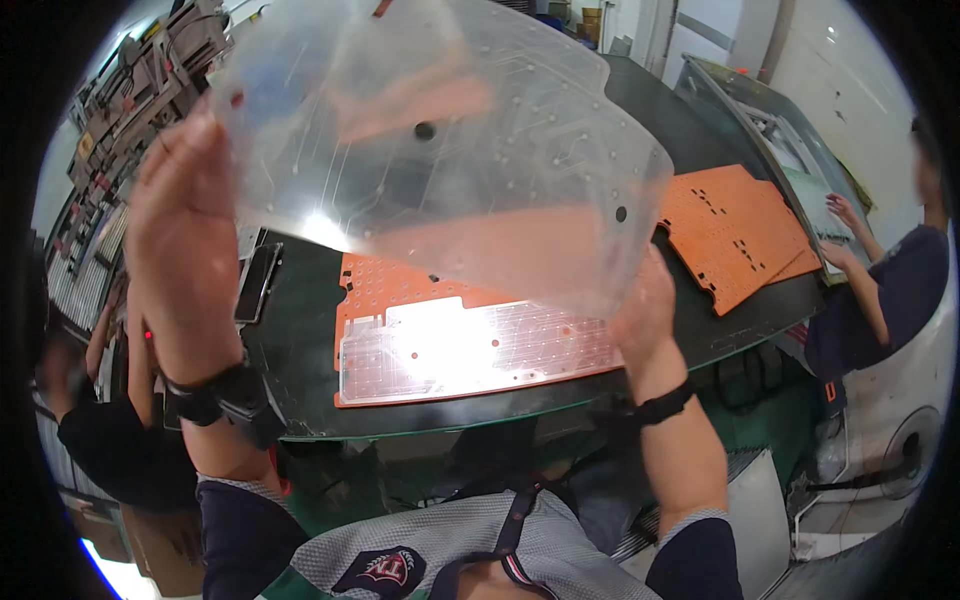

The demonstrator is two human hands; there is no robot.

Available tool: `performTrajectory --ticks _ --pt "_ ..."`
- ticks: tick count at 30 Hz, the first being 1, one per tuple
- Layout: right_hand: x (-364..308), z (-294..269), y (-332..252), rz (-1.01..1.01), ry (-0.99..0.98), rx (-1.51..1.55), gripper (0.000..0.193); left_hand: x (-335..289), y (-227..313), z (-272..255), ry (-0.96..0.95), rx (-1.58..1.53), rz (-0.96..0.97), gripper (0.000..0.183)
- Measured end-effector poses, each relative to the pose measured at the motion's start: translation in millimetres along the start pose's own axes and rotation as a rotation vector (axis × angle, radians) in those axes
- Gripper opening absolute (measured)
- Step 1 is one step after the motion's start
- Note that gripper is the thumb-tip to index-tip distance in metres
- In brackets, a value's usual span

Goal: The recorder is aligning and stacking printed circuit layers and transparent membrane sheets on a registration plate for electronic assembly.

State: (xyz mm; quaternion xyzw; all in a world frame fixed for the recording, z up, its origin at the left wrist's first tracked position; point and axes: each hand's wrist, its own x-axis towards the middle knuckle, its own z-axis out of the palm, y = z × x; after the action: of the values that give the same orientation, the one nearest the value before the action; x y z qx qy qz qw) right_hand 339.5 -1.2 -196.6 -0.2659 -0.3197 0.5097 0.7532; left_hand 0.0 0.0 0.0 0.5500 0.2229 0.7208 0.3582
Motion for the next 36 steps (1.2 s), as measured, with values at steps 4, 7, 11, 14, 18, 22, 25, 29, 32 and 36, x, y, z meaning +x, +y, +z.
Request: performTrajectory --ticks 4,7,11,14,18,22,25,29,32,36 --pt "31 -22 -20 -0.072 0.256 -0.38 0.013 -47 -73 -54 0.134 0.213 -0.261 0.007" --pt "56 -35 -11 -0.007 0.196 -0.611 0.015 -89 -135 -109 0.139 0.365 -0.376 0.009" --pt "64 -37 7 0.158 0.165 -0.801 0.018 -107 -192 -145 0.139 0.8 -0.386 0.013" --pt "71 -41 8 0.2 0.154 -0.827 0.017 -102 -204 -147 0.11 0.899 -0.429 0.015" --pt "71 -41 8 0.227 0.166 -0.847 0.017 -105 -206 -139 0.123 0.93 -0.426 0.016" --pt "73 -45 12 0.236 0.156 -0.88 0.017 -104 -205 -139 0.102 0.952 -0.404 0.017" --pt "71 -41 14 0.21 0.152 -0.957 0.018 -103 -203 -139 0.115 0.989 -0.4 0.018" --pt "69 -40 15 0.166 0.117 -1.049 0.021 -101 -198 -139 0.056 1.124 -0.352 0.02" --pt "70 -47 15 0.058 0.146 -1.184 0.021 -96 -192 -125 -0.182 1.341 -0.243 0.04" --pt "75 -50 24 -0.025 0.145 -1.344 0.018 -91 -173 -91 -0.718 1.523 -0.314 0.068"
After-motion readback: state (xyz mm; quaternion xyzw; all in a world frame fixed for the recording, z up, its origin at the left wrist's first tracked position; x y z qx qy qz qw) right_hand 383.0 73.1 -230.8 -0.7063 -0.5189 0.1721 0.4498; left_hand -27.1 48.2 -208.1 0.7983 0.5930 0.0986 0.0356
